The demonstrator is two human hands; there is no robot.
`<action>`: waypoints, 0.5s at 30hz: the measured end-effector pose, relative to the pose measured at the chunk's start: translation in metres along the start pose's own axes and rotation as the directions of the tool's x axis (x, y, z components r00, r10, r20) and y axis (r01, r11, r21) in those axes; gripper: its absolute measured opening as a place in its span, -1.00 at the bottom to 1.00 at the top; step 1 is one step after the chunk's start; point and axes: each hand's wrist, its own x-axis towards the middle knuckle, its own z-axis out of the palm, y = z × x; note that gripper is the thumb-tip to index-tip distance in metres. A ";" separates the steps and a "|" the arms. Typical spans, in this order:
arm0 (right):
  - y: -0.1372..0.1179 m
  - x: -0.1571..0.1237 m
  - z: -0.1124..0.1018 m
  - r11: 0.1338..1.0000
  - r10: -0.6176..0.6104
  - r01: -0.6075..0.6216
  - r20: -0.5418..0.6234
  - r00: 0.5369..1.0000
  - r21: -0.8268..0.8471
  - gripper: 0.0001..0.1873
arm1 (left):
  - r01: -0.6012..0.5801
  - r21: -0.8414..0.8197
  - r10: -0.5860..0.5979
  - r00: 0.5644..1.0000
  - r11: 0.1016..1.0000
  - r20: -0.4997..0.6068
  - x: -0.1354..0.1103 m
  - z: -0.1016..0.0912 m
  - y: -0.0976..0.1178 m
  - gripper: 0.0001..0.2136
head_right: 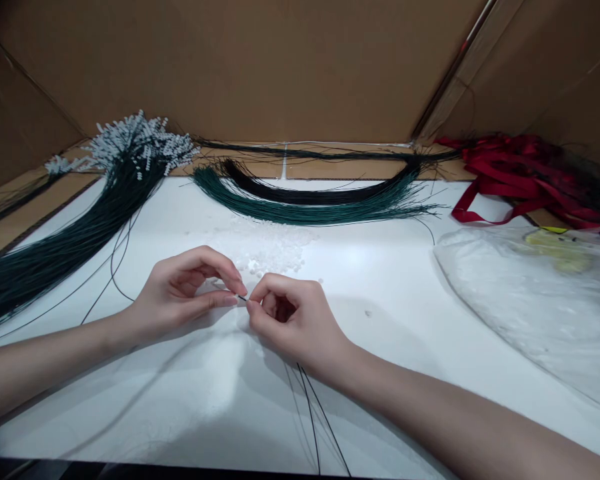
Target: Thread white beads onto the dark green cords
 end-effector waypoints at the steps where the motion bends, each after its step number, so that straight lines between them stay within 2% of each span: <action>1: 0.000 0.000 0.000 1.000 -0.001 0.001 -0.001 1.000 0.000 -0.87 | 0.005 0.002 -0.005 1.000 1.000 -0.003 0.000 0.000 0.000 -0.81; 15: 0.000 0.000 0.000 1.000 -0.001 0.001 -0.003 1.000 -0.009 -0.87 | 0.007 0.014 -0.007 1.000 1.000 -0.013 0.001 0.001 0.001 -0.81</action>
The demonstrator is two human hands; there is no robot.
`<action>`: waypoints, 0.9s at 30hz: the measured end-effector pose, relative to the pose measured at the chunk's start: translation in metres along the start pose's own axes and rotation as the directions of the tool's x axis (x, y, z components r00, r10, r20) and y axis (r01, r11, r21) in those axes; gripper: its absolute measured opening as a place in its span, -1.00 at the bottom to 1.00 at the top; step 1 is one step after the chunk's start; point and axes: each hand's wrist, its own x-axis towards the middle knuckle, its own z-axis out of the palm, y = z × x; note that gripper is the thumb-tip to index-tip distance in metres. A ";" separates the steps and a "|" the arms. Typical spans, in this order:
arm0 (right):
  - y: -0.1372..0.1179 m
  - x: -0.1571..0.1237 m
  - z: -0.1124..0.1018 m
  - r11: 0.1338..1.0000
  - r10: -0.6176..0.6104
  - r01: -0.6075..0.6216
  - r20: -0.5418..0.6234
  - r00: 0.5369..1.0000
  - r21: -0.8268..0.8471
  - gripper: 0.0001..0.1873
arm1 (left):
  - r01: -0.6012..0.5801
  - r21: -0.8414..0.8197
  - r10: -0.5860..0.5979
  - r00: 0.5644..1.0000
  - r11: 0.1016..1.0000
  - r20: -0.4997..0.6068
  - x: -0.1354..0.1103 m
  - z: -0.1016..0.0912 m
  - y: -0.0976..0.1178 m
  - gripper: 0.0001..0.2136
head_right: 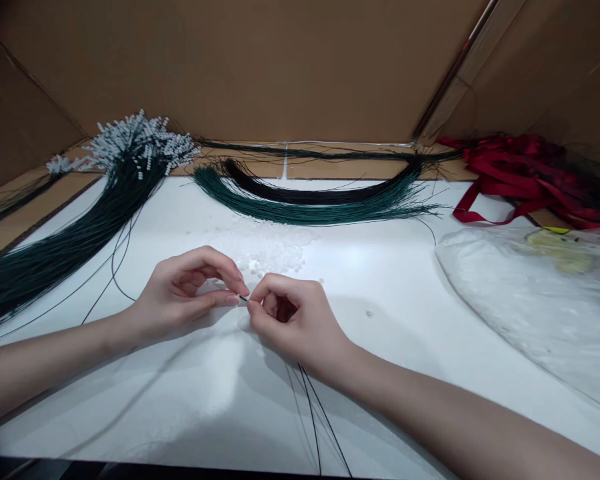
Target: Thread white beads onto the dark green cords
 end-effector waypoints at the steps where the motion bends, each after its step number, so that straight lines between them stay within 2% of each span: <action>1: 0.000 0.000 0.000 1.000 -0.002 0.002 0.001 1.000 0.000 -0.87 | 0.006 -0.001 -0.006 1.000 1.000 -0.003 0.000 0.000 0.000 -0.81; 27: 0.004 0.002 0.001 0.999 -0.050 0.050 0.016 0.999 -0.002 -0.85 | -0.042 0.021 0.041 0.999 0.999 0.023 0.001 0.001 -0.001 -0.79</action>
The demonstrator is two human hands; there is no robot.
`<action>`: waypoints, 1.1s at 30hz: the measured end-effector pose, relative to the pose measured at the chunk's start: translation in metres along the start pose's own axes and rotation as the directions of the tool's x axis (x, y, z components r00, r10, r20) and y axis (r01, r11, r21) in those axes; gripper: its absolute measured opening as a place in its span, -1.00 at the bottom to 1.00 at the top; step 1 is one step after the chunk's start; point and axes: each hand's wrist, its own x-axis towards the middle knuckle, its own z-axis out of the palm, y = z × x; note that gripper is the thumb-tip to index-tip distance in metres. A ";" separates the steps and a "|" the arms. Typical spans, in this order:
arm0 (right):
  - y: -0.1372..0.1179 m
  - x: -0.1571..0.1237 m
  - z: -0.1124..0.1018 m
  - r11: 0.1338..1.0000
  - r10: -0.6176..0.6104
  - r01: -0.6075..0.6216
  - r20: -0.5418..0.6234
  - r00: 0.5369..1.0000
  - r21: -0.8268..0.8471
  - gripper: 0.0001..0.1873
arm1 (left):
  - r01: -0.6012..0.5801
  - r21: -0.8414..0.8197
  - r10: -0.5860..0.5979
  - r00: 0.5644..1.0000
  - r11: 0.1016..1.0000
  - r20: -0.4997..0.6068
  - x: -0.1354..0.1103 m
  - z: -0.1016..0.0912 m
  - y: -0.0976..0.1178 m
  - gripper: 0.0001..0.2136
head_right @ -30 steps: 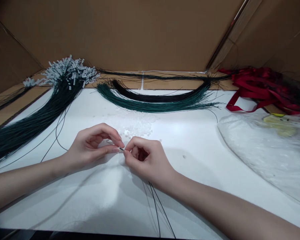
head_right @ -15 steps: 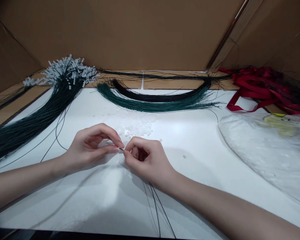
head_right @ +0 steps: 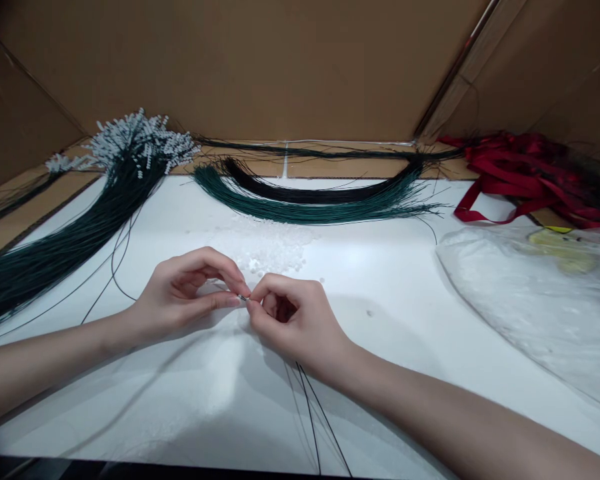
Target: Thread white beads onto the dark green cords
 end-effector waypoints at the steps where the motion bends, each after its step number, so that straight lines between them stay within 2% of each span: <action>1: 0.000 0.000 0.000 1.000 -0.003 0.003 -0.002 1.000 0.010 -0.85 | -0.004 0.005 0.004 1.000 1.000 0.000 0.000 0.000 0.000 -0.79; 8: 0.001 -0.002 0.001 1.000 0.000 0.001 -0.055 0.998 0.022 -0.82 | -0.047 0.049 0.050 0.996 0.998 -0.070 -0.004 0.002 0.002 -0.76; 22: 0.000 0.000 0.000 0.994 0.011 -0.004 -0.068 0.998 0.110 -0.87 | -0.001 0.001 0.001 0.996 1.000 -0.088 -0.002 0.003 0.003 -0.74; 33: 0.002 -0.001 0.000 0.994 -0.010 0.018 -0.074 0.997 0.112 -0.89 | 0.032 -0.029 -0.033 0.999 0.999 -0.010 -0.005 -0.001 0.009 -0.75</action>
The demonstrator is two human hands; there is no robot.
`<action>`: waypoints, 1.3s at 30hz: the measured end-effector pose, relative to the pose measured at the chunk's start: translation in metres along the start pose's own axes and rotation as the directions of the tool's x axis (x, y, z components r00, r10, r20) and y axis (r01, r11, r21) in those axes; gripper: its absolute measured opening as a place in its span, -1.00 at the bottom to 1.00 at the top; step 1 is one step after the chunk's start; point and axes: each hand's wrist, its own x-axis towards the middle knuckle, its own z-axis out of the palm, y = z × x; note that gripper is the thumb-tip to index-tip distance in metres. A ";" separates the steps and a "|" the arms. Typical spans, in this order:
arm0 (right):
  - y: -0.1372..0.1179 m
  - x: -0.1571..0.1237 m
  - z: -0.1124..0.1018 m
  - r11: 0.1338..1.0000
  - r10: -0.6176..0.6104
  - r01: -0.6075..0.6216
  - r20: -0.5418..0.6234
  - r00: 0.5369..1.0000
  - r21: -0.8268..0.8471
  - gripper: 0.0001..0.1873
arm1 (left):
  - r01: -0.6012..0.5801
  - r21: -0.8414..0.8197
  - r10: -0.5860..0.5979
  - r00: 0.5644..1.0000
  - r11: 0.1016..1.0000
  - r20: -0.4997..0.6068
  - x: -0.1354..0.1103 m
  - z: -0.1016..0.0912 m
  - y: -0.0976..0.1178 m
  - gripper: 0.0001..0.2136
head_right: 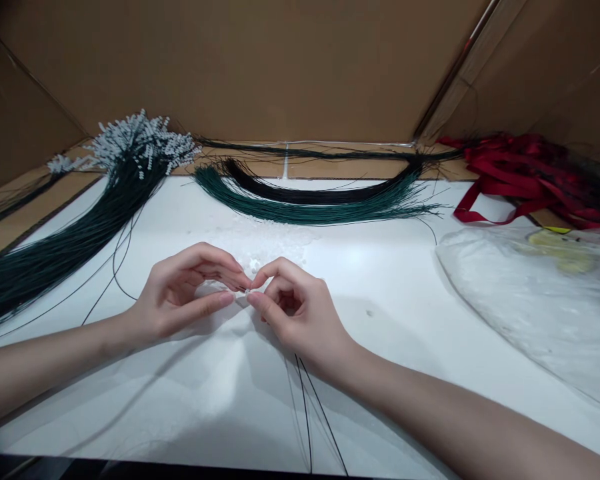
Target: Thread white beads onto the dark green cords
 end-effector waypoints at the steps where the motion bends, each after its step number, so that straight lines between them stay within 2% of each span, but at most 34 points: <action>1: 0.000 0.000 0.000 1.000 -0.001 0.001 0.002 1.000 -0.005 -0.89 | 0.003 0.018 -0.003 1.000 1.000 -0.011 0.000 0.000 0.000 -0.75; 5: -0.001 0.000 0.001 0.999 0.013 -0.012 0.015 1.000 -0.030 -0.88 | -0.013 0.103 0.020 0.998 0.995 -0.066 0.002 0.001 -0.005 -0.80; 8: -0.001 0.000 0.001 0.999 0.025 -0.024 0.017 1.000 -0.040 -0.87 | -0.036 0.127 0.044 0.997 0.991 -0.064 0.003 0.002 -0.007 -0.81; 16: -0.003 0.000 0.000 0.998 0.051 -0.052 0.021 0.998 0.044 -0.64 | -0.042 0.099 0.049 0.996 0.994 -0.069 0.003 0.002 -0.005 -0.81; 24: -0.005 0.000 -0.001 0.997 0.028 -0.025 0.037 0.999 -0.070 -0.54 | -0.047 0.072 0.052 0.996 0.996 -0.069 0.003 0.001 -0.006 -0.82; 27: -0.005 0.000 -0.001 0.998 0.032 -0.030 0.041 0.999 -0.061 -0.58 | -0.048 0.065 0.052 0.996 0.997 -0.067 0.003 0.002 -0.005 -0.82; 32: -0.001 0.000 -0.001 0.998 0.057 -0.056 0.093 0.994 -0.017 -0.77 | -0.057 0.081 0.063 0.996 0.995 -0.069 0.002 0.002 -0.007 -0.81; 39: 0.002 0.000 -0.001 0.995 0.028 -0.019 0.088 0.996 -0.098 -0.82 | -0.071 0.106 0.076 0.996 0.992 -0.040 0.001 0.001 -0.007 -0.81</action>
